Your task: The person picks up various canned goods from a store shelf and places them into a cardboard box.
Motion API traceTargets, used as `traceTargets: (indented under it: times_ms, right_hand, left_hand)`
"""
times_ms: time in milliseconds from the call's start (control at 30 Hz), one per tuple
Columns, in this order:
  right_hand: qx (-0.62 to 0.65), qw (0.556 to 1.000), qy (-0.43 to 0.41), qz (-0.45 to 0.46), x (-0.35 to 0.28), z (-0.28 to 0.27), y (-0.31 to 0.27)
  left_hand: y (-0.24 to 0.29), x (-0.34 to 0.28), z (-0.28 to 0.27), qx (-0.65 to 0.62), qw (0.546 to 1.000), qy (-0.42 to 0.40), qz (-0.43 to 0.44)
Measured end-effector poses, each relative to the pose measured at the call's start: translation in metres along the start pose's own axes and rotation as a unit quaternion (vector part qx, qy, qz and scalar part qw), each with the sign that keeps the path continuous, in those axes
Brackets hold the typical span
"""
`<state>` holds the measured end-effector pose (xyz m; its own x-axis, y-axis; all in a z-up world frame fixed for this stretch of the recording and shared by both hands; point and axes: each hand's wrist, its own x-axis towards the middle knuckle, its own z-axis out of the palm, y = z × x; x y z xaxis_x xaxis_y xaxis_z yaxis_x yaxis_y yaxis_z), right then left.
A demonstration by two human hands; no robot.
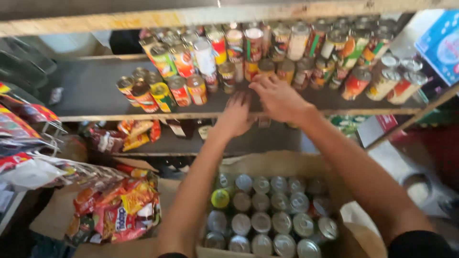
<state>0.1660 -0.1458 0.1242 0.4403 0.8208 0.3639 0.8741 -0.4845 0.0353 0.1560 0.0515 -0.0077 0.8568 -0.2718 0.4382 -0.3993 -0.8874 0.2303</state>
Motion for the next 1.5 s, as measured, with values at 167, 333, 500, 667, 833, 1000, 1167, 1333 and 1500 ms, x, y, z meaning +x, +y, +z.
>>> traceTargets:
  times_ms: [167, 333, 500, 667, 833, 1000, 1167, 1333, 1500]
  right_hand:
    - [-0.032, 0.998, -0.023, 0.057, 0.048, 0.045, -0.011]
    - [-0.049, 0.996, 0.015, 0.077, 0.07, 0.093, -0.004]
    - [0.09, 0.975, 0.18, 0.091, 0.074, 0.119, 0.0]
    - [0.163, 0.968, 0.167, 0.095, 0.058, 0.109, -0.002]
    - [0.103, 0.971, 0.212, 0.042, 0.02, 0.022, -0.024]
    - [0.212, 0.964, 0.102, 0.122, -0.039, -0.072, -0.042]
    - [0.194, 0.961, -0.163, 0.108, -0.09, -0.137, -0.06]
    - [0.26, 0.915, -0.281, -0.124, -0.161, -0.129, -0.066]
    - [0.319, 0.822, -0.467, -0.068, -0.203, -0.104, -0.08]
  left_hand:
    - [-0.005, -0.027, 0.026, 0.095, 0.982, -0.099, -0.133]
    - [-0.005, -0.033, 0.034, 0.09, 0.982, -0.075, -0.145]
    - [-0.013, -0.029, 0.034, 0.045, 0.988, -0.078, -0.128]
    - [-0.028, -0.031, 0.044, 0.01, 0.991, -0.067, -0.113]
    - [-0.027, -0.034, 0.023, -0.101, 0.992, 0.042, -0.062]
    - [0.03, -0.031, -0.064, -0.604, 0.79, -0.026, -0.098]
    - [0.095, -0.034, -0.087, -0.485, 0.82, -0.28, 0.117]
    - [0.173, -0.064, -0.045, -0.339, 0.75, -0.507, 0.255]
    - [0.225, -0.136, 0.03, -0.187, 0.776, -0.412, 0.439]
